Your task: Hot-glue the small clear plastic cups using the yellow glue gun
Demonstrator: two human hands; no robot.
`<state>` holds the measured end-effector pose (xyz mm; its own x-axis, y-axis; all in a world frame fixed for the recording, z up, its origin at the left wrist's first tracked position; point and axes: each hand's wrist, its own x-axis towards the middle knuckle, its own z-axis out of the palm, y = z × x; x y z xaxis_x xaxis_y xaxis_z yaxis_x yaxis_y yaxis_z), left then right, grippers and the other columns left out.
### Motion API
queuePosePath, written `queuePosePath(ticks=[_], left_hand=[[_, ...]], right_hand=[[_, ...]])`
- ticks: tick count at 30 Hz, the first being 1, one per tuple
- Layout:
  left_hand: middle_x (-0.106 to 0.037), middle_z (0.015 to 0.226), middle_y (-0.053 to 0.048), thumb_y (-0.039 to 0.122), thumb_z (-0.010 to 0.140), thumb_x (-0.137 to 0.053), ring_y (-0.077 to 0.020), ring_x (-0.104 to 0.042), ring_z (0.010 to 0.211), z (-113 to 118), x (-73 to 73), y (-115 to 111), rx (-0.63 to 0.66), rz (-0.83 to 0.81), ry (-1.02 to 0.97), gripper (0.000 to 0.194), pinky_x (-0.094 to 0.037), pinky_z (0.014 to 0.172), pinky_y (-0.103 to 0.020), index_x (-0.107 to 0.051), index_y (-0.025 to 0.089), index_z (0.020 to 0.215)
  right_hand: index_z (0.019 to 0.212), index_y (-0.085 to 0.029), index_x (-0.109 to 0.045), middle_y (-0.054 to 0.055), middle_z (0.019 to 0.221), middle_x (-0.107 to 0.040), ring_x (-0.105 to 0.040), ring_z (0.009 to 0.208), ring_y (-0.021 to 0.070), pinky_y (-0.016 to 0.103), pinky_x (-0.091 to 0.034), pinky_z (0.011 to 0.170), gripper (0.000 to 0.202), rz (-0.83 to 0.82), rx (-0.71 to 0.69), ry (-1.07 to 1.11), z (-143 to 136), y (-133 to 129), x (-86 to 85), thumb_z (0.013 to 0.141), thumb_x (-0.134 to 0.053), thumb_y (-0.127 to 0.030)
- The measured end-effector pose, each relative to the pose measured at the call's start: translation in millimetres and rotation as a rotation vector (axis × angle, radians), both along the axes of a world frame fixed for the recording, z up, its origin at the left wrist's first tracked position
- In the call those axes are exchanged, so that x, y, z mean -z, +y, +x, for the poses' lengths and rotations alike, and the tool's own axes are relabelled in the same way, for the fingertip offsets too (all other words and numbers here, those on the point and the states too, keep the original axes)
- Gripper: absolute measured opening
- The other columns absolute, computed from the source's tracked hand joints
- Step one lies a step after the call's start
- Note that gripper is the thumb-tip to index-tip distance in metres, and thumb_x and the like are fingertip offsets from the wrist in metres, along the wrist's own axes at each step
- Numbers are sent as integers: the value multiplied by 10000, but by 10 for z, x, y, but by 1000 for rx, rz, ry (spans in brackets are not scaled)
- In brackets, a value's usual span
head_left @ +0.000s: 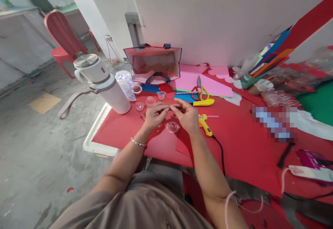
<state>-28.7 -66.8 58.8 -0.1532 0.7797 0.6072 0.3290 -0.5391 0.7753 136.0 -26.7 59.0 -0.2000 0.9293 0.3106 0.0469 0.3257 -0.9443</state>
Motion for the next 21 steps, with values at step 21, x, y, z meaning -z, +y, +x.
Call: queuePosePath(ticks=[21], left_hand=[[-728,749,-51,410,958,-718,-159,-651,686,0,-36,-34,-5,-47,-54,259,-516,658,-295,-826,197,857]], right_hand=[[1251,-253,-765,42,1002,-832,-796,925,217,405,-657,921,493,-114,-85,133,-17,5,-2,798,-861,-424]])
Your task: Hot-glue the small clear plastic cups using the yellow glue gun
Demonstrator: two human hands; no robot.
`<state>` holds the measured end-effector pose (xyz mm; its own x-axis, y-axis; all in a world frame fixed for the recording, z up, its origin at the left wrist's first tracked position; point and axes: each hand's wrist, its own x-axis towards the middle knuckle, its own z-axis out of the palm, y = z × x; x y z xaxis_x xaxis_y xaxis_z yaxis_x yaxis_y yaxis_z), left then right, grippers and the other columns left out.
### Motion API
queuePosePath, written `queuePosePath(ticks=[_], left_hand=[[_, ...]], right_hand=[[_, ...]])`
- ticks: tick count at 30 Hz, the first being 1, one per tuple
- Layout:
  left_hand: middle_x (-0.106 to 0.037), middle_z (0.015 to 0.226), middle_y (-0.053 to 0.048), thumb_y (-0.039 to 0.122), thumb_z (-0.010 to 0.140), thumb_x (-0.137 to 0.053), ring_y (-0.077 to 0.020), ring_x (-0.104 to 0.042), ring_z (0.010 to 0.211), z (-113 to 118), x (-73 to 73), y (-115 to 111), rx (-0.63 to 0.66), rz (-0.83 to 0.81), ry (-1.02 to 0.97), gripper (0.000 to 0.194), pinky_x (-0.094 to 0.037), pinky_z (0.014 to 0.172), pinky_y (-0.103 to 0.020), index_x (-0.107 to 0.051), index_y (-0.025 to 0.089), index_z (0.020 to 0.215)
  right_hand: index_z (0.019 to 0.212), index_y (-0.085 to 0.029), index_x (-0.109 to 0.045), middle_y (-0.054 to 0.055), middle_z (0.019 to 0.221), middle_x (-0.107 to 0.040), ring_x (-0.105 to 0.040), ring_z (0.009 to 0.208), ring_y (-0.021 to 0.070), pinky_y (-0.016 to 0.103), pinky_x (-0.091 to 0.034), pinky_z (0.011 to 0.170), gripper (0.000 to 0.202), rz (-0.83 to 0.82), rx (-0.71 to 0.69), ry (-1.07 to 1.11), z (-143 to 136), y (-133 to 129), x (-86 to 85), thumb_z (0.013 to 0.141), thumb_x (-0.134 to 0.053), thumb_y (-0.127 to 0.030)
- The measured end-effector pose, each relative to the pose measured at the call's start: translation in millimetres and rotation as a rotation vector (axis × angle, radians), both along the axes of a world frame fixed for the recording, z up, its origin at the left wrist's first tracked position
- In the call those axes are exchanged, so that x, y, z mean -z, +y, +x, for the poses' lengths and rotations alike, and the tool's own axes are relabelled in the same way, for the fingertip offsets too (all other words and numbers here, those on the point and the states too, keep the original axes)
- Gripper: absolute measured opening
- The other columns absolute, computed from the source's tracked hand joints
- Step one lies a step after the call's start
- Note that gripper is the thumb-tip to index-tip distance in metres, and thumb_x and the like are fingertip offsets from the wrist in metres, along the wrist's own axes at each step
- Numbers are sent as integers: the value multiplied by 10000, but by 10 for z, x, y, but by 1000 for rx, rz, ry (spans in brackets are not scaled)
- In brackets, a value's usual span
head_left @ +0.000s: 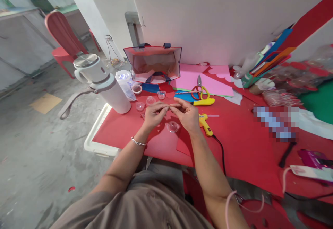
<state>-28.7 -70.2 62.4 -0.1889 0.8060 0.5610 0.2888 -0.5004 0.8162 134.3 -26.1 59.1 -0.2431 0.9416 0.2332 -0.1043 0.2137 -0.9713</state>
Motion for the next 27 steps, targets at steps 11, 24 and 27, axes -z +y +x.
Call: queuePosePath(ticks=[11,24,27], left_hand=[[-703,717,-30,415,964,-730,-117,-601,582,5,-8,-9,102,-14,-59,249,-500,595,-267,-831,196,904],[-693,705,-25,446,932,-764,-112,-605,580,34,-30,-12,105,-53,-146,262,-518,562,-254,-828,197,880],[-689,706,-22,445,933,-766,-105,-602,566,38,-39,-16,120,-60,-161,267,-510,559,-248,-820,194,861]], right_hand=[[1172,-228,-766,14,913,-814,-778,857,196,382,-657,861,544,-149,-39,127,-1,23,-29,701,-931,-445],[1132,-245,-783,-5,883,-810,-767,826,181,386,-659,861,523,-189,-58,170,5,17,-80,665,-950,-411],[1106,-244,-788,-11,868,-810,-764,815,177,373,-661,842,517,-200,-49,181,0,16,-85,642,-963,-390]])
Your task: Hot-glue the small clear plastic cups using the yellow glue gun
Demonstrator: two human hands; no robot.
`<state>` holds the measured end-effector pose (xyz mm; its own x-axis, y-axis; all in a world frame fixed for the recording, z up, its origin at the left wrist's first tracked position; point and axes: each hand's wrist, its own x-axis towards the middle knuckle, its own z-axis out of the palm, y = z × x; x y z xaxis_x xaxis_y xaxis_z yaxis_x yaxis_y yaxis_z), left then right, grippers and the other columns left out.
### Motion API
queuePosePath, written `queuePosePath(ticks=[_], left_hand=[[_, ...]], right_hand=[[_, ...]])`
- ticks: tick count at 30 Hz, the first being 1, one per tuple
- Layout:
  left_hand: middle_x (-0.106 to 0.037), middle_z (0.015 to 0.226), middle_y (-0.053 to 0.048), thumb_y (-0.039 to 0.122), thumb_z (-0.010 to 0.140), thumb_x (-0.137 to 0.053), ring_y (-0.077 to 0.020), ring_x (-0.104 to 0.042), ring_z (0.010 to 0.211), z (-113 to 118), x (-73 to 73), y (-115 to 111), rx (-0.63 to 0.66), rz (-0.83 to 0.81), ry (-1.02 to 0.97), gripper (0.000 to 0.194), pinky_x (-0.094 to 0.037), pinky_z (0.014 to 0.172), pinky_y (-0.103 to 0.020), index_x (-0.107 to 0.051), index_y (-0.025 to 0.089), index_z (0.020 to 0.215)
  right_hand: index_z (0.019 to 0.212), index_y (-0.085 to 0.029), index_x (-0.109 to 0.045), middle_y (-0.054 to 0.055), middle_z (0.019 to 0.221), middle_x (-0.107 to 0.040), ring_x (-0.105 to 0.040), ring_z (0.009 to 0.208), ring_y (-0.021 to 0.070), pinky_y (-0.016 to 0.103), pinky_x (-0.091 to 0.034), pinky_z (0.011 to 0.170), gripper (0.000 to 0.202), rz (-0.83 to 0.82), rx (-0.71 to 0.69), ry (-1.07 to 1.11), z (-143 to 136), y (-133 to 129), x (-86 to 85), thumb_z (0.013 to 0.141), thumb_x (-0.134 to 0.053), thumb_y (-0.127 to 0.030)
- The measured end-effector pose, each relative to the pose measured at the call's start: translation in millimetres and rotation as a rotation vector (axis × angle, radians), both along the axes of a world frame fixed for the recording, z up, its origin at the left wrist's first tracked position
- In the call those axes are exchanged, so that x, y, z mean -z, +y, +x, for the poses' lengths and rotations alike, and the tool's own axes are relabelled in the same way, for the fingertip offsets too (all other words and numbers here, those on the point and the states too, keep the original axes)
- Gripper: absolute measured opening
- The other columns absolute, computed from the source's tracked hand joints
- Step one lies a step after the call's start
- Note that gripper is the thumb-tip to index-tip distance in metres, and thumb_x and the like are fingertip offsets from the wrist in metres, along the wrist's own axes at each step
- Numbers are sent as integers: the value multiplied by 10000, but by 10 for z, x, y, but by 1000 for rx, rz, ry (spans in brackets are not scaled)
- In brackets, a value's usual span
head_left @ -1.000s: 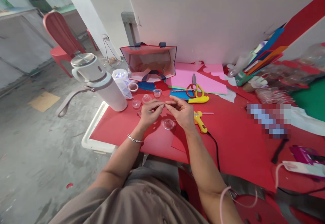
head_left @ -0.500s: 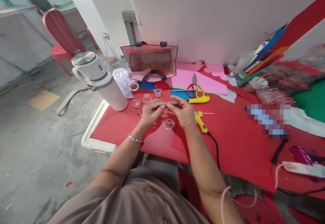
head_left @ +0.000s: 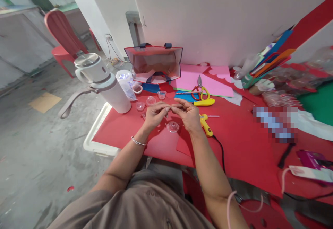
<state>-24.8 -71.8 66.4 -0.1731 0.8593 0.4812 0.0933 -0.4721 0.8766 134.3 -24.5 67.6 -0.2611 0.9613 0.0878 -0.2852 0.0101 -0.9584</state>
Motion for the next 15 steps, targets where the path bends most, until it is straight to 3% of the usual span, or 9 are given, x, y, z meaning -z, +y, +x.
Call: queuePosePath(ticks=[15], left_hand=[[-696,702,-35,420,975,-709,-154,-638,648,-29,50,0,-34,58,135,247,-523,645,-300,-835,216,914]], right_hand=[[1135,-241,-786,9,908,-816,-773,848,195,381,-662,838,533,13,12,-32,20,3,41,662,-955,-421]])
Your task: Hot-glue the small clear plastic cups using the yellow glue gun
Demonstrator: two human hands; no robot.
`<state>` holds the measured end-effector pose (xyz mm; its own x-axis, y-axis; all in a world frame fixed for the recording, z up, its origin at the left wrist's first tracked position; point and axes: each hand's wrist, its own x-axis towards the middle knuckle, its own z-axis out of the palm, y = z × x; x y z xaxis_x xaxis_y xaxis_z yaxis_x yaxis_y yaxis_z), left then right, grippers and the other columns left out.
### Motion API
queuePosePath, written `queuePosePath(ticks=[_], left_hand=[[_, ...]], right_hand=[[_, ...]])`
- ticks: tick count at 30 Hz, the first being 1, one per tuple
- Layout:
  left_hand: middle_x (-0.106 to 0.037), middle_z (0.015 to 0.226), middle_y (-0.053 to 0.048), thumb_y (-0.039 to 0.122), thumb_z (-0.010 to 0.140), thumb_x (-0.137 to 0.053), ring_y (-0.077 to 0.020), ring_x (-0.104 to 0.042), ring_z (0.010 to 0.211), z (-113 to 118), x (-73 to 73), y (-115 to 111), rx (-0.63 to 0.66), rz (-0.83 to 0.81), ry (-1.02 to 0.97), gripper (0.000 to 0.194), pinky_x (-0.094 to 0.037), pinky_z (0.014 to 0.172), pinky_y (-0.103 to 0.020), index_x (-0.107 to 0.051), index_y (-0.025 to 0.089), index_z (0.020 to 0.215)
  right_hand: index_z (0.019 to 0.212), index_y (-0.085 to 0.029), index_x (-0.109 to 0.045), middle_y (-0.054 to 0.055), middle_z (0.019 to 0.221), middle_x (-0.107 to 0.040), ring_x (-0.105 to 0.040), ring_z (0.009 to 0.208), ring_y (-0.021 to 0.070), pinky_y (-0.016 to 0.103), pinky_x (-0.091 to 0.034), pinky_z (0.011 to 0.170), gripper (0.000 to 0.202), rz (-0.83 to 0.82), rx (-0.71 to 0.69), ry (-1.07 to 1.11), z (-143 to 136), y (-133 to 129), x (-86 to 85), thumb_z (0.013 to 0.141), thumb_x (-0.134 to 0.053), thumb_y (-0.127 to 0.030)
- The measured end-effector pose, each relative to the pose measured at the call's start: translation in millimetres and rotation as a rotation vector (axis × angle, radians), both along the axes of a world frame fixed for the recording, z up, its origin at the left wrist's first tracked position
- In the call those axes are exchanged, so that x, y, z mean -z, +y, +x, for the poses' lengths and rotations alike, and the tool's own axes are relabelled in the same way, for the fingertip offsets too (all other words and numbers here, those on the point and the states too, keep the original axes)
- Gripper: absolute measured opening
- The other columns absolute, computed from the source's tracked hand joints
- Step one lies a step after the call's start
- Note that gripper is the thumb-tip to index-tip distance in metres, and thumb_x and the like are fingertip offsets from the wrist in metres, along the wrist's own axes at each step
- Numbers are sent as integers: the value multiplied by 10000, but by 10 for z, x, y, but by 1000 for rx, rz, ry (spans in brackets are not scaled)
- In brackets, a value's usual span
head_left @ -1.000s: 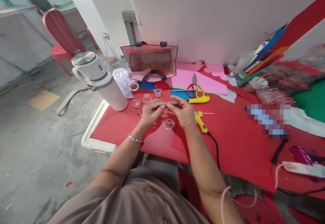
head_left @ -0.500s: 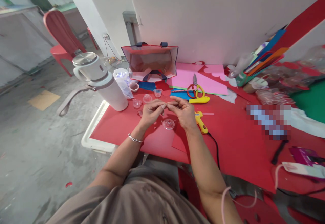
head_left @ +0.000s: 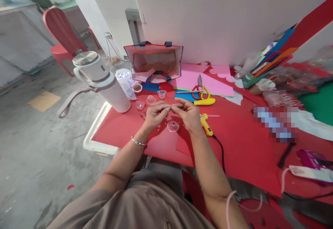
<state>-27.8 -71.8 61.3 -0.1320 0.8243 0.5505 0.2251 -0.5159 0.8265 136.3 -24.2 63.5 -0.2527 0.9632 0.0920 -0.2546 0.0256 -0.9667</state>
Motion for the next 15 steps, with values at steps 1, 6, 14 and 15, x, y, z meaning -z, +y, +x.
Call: queuePosePath(ticks=[1,6,14,15], left_hand=[[-699,712,-36,418,977,-706,-154,-637,645,0,1,-2,-5,1,7,246,-521,642,-300,-836,218,919],[-705,758,-40,405,984,-700,-144,-633,651,-1,8,-6,-9,10,23,239,-508,635,-288,-841,215,949],[-695,742,-31,393,988,-699,-129,-628,622,16,-16,-4,3,20,-19,233,-515,620,-278,-825,207,927],[-694,750,-33,384,988,-698,-130,-628,627,20,-14,-3,-3,28,-7,227,-511,609,-274,-825,207,927]], right_hand=[[1137,-243,-786,10,910,-816,-773,851,196,383,-662,843,533,-1,0,-1,0,0,1,663,-954,-421],[1134,-242,-784,5,897,-808,-769,846,191,376,-655,844,526,1,-8,9,-6,-2,-11,665,-949,-417],[1135,-236,-785,18,922,-813,-776,868,202,400,-660,866,519,-6,-17,16,7,-22,-63,689,-936,-456],[1134,-235,-786,19,922,-813,-775,865,202,397,-659,862,521,-5,-13,12,7,-19,-59,686,-938,-455]])
